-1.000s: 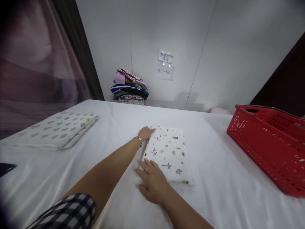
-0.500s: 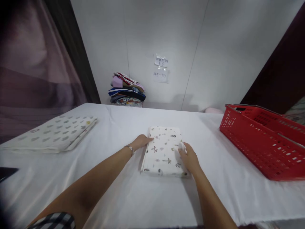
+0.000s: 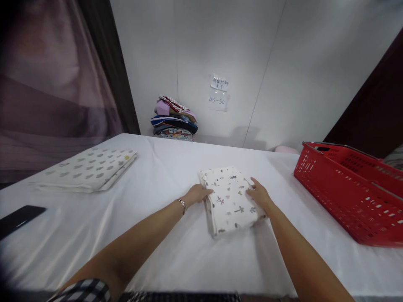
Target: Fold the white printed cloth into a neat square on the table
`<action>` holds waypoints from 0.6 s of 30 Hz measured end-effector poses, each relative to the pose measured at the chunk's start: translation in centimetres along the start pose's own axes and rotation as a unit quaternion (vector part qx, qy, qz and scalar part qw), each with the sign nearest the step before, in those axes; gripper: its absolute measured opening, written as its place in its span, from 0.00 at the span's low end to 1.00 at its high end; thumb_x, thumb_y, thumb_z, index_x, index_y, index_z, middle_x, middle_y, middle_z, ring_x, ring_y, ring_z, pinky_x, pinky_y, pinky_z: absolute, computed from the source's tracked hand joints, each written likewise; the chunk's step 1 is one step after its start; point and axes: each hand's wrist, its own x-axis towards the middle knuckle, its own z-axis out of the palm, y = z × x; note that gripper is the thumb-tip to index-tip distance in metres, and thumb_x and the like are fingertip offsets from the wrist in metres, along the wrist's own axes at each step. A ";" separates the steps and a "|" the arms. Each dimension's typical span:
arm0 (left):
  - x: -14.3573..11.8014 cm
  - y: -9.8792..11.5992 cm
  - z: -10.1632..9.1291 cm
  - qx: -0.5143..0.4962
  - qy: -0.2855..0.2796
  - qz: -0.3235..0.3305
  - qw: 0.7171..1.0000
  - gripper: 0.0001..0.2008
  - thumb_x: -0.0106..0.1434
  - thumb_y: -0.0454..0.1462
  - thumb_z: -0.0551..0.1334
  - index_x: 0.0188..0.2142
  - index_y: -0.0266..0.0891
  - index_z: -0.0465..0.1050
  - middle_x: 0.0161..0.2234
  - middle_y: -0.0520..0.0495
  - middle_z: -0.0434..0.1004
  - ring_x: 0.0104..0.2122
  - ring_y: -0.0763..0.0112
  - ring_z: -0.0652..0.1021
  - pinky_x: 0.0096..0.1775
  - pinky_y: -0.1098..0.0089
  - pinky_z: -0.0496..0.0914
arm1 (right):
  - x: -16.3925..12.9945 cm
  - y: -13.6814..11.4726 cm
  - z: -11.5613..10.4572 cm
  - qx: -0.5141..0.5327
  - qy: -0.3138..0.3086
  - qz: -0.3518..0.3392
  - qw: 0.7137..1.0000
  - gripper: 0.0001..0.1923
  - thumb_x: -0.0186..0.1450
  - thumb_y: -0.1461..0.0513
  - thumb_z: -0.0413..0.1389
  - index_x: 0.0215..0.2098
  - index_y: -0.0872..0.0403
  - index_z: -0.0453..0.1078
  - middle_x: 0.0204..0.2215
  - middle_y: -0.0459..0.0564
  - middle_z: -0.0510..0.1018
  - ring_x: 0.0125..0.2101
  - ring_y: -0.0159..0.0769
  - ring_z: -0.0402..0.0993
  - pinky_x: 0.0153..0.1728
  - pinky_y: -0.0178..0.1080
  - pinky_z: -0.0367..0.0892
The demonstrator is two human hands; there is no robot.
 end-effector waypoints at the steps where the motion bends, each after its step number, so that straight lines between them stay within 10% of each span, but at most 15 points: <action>1: -0.5 0.0 0.5 -0.014 -0.018 0.012 1.000 0.21 0.53 0.52 0.59 0.21 0.37 0.70 0.22 0.44 0.77 0.23 0.67 0.76 0.26 0.73 0.67 | 0.2 0.0 -0.3 -0.046 0.008 -0.006 0.999 0.33 0.57 0.60 0.53 0.61 0.55 0.55 0.44 0.55 0.73 0.37 0.40 0.72 0.40 0.41 0.66; 5: -2.0 -0.5 1.3 -0.082 -0.048 0.039 0.995 0.18 0.55 0.50 0.60 0.23 0.35 0.70 0.22 0.47 0.76 0.17 0.75 0.72 0.23 0.75 0.66 | -1.3 -1.2 0.5 -0.162 0.049 -0.091 0.981 0.27 0.59 0.63 0.50 0.57 0.57 0.61 0.51 0.57 0.69 0.52 0.45 0.64 0.53 0.46 0.57; 10: -1.9 -1.5 0.6 -0.117 0.022 0.043 0.992 0.12 0.57 0.44 0.60 0.28 0.35 0.70 0.25 0.48 0.77 0.17 0.76 0.71 0.22 0.74 0.65 | -7.0 -4.9 4.4 -0.060 0.016 -0.201 0.978 0.19 0.62 0.57 0.48 0.48 0.53 0.69 0.50 0.51 0.71 0.51 0.41 0.64 0.54 0.46 0.58; 18: -1.5 -2.4 0.5 -0.056 0.193 0.141 0.969 0.10 0.61 0.33 0.55 0.41 0.42 0.71 0.43 0.49 0.74 0.39 0.71 0.74 0.44 0.72 0.66 | -12.1 -8.7 7.3 -0.102 -0.004 -0.251 0.963 0.11 0.63 0.59 0.48 0.41 0.51 0.69 0.38 0.50 0.73 0.42 0.40 0.66 0.43 0.42 0.63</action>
